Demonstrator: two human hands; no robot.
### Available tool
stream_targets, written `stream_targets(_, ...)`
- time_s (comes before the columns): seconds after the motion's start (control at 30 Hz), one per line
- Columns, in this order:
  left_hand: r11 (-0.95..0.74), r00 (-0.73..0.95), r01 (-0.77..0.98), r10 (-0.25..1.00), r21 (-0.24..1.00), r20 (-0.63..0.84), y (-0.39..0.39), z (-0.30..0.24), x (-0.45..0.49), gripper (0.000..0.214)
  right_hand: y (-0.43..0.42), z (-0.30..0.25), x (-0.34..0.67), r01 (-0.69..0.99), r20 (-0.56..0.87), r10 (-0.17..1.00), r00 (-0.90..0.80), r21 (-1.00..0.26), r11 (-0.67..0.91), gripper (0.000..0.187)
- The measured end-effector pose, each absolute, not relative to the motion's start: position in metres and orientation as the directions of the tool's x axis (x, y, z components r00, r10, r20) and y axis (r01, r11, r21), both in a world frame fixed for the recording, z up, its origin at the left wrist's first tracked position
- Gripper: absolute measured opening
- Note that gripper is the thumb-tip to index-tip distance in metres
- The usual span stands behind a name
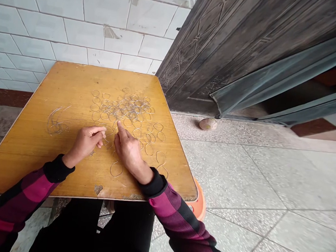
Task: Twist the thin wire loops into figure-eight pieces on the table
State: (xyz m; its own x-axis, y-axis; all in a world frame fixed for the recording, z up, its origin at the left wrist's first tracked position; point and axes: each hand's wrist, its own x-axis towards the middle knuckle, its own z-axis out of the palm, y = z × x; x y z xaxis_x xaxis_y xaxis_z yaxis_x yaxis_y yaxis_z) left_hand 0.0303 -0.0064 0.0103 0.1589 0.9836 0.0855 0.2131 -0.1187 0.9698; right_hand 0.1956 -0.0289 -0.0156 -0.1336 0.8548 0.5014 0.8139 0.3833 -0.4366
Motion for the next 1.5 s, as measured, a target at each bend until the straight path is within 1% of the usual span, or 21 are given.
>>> stream_targets(0.07,-0.157,0.159,0.271,0.980,0.950,0.116,-0.0059,0.0107,0.0294,0.018,-0.0298,-0.0139,0.1947,0.786,0.506,0.855,-0.113,-0.481,0.388,0.048)
stream_targets(0.17,-0.209,0.171,0.342,0.972,0.916,0.158,-0.0056,0.0092,0.0284,0.021,-0.0312,-0.0102,0.1938,0.720,0.461,0.885,-0.060,-0.594,0.358,0.051)
stream_targets(0.27,-0.275,0.207,0.405,0.956,0.872,0.206,-0.0056,0.0073,0.0272,0.022,-0.0315,-0.0072,0.1941,0.681,0.407,0.911,-0.067,-0.648,0.340,0.046)
stream_targets(0.37,-0.351,0.251,0.480,0.933,0.804,0.258,-0.0055,0.0061,0.0259,0.022,-0.0307,-0.0067,0.1950,0.671,0.400,0.911,-0.101,-0.648,0.359,0.036)
stream_targets(0.43,-0.371,0.267,0.521,0.926,0.769,0.267,-0.0052,0.0061,0.0252,0.022,-0.0301,-0.0076,0.1953,0.663,0.419,0.900,-0.117,-0.642,0.385,0.033)
stream_targets(0.57,-0.349,0.269,0.576,0.935,0.739,0.232,-0.0041,0.0084,0.0242,0.024,-0.0297,-0.0098,0.1951,0.656,0.468,0.871,-0.150,-0.612,0.442,0.030)
stream_targets(0.67,-0.336,0.267,0.601,0.939,0.725,0.215,-0.0035,0.0104,0.0237,0.026,-0.0302,-0.0102,0.1947,0.652,0.471,0.866,-0.168,-0.606,0.456,0.030)
stream_targets(1.0,-0.377,0.287,0.627,0.925,0.682,0.248,-0.0022,0.0083,0.0228,0.021,-0.0312,-0.0111,0.1948,0.611,0.426,0.871,-0.245,-0.629,0.480,0.031)
stream_targets(1.23,-0.421,0.345,0.621,0.904,0.661,0.251,-0.0007,0.0059,0.0211,0.020,-0.0305,-0.0122,0.1959,0.595,0.414,0.868,-0.274,-0.636,0.491,0.030)
stream_targets(1.4,-0.409,0.363,0.620,0.906,0.669,0.218,-0.0010,0.0084,0.0202,0.020,-0.0307,-0.0094,0.1957,0.572,0.389,0.880,-0.273,-0.669,0.474,0.024)
stream_targets(1.5,-0.381,0.354,0.630,0.916,0.676,0.187,-0.0020,0.0093,0.0206,0.019,-0.0311,-0.0073,0.1941,0.602,0.356,0.895,-0.269,-0.663,0.445,0.017)
